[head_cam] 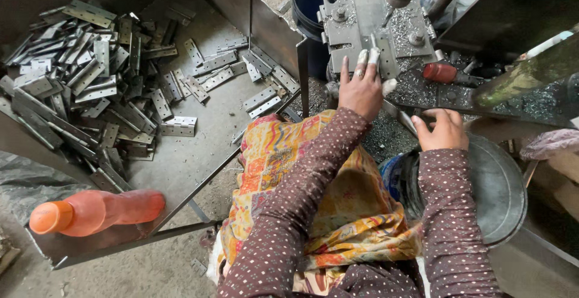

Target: The person sits on the floor and repeatedly places small metal brackets into a punch press machine. They operate the lever to punch holes in each bracket, then remove and set the finished pieces aside. The process is repeated continuously throughout the clip.

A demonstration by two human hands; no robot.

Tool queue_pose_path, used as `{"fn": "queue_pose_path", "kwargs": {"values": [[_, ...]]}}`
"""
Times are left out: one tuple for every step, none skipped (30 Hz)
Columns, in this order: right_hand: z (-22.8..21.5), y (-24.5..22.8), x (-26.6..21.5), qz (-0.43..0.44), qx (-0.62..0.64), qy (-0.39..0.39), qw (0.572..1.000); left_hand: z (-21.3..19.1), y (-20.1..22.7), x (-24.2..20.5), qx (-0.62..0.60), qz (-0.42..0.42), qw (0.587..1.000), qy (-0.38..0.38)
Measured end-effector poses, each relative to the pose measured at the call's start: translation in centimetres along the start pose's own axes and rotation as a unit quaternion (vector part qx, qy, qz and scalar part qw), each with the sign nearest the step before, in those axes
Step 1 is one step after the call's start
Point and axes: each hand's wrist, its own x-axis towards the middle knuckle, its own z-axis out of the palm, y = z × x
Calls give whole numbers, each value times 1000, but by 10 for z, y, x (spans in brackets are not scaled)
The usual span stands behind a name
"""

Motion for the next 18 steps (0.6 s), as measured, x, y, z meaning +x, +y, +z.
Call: {"fn": "queue_pose_path", "kwargs": {"values": [[0,0,1,-1,5,1,1000,3,1,8,-2,-9,1000,10],[0,1,1,-3,10,2,1000,6,0,17,-4,-18,1000,19],[1,2,1,-4,6,1,1000,9,-2,24,-5,-27,999,29],[4,5,0,-6,1,0,1000,11,-3,29,2,-27,999,23],[8,9,0,-7,-3,1,1000,13,-4,34,10,-27,999,19],[13,15,-1,-10,-22,-7,1000,14,-4,38,19,-26,999,15],[21,22,-4,-13,-40,-16,999,16,-5,38,12,-26,999,20],[32,30,-8,-16,-57,-26,998,17,-5,39,5,-26,999,25],[46,38,-15,-1,-62,-67,996,18,-5,39,-1,-26,999,30],[63,44,-23,14,-67,-107,992,19,-5,38,6,-25,999,27],[78,53,-29,28,-74,-147,986,21,-4,38,11,-25,999,26],[91,62,-32,32,-81,-159,983,22,-4,38,16,-26,999,24],[103,69,-32,32,-89,-172,981,22,-4,39,4,-26,999,38],[110,77,-29,32,-97,-184,978,22,-4,39,-9,-27,998,51],[116,80,-38,44,-84,-204,974,23,-5,34,-20,-20,998,59],[119,80,-46,56,-72,-224,970,23,-5,26,-18,-22,997,69],[115,81,-35,61,-61,-235,968,22,-5,30,-17,-24,996,88],[108,77,-25,109,-40,-284,952,20,-5,34,-16,-26,994,108]]}}
